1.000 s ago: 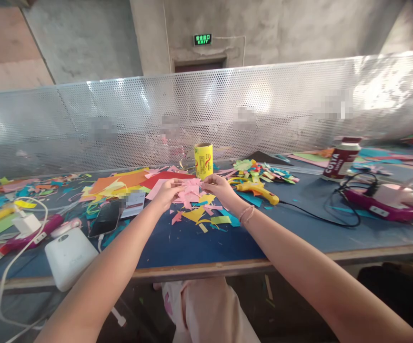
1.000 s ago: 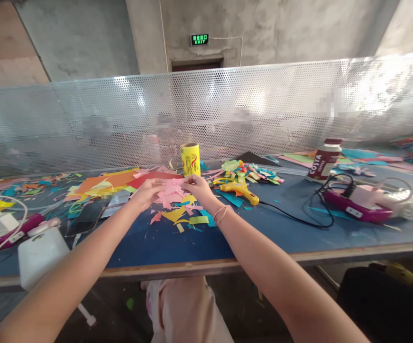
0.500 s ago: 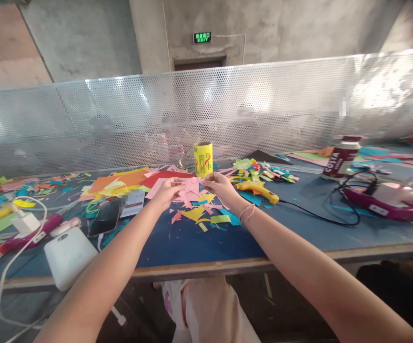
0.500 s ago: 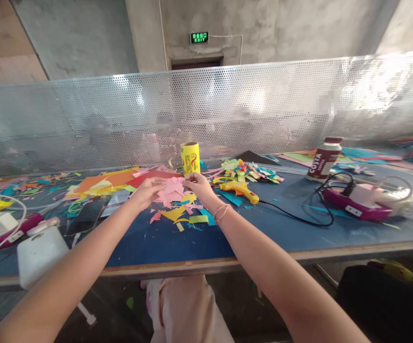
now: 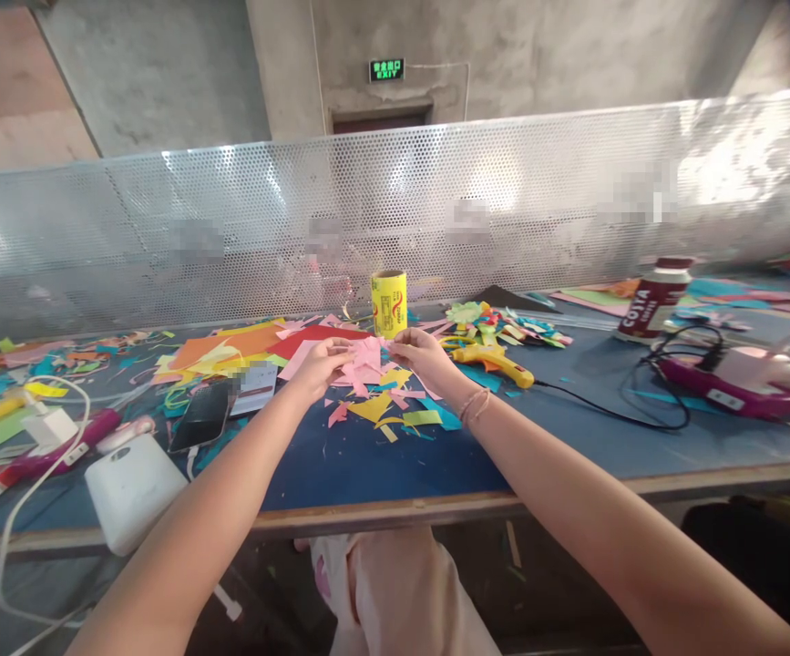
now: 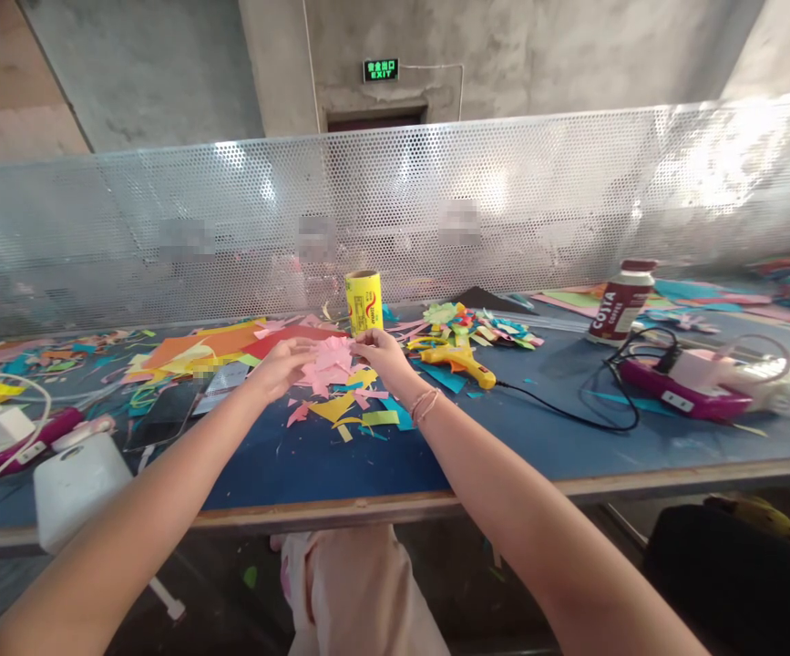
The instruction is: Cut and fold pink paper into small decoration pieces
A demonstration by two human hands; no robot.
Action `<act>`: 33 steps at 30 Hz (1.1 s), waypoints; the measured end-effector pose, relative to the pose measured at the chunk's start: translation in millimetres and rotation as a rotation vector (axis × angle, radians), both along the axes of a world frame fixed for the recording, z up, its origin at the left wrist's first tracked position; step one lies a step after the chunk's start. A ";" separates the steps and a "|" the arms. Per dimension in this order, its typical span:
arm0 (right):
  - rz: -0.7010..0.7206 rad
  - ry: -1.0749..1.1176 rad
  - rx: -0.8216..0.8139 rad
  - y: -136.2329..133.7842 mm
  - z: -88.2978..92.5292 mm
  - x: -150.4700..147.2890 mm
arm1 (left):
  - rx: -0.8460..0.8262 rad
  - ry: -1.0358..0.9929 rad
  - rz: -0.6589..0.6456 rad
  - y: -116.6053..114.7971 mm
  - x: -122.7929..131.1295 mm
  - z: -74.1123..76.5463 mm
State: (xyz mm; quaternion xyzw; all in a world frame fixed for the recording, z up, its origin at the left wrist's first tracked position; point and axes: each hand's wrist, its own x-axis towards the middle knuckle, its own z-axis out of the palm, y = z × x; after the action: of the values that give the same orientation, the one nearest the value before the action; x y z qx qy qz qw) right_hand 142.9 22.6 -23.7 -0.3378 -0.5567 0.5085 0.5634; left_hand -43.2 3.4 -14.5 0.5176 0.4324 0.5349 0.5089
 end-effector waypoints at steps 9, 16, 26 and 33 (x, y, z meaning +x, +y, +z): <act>0.033 0.010 -0.036 -5.8 2.9 -1.3 | 0.006 0.017 0.004 0.8 -0.6 -0.5; 0.070 0.019 -0.040 -7.5 3.2 -2.6 | 0.007 -0.014 -0.011 0.3 0.7 -0.3; 0.078 0.036 -0.079 -5.1 -0.2 -3.8 | 0.039 0.008 -0.024 6.8 -2.4 -5.5; 0.102 0.118 -0.107 -9.0 3.6 -5.0 | 0.035 0.015 -0.035 5.1 -2.0 -4.0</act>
State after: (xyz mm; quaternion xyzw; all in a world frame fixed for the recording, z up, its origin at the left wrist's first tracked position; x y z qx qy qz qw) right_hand 137.9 13.7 -20.1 -0.3080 -0.5111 0.5846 0.5497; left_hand -45.2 8.5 -18.5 0.5380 0.4179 0.5292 0.5059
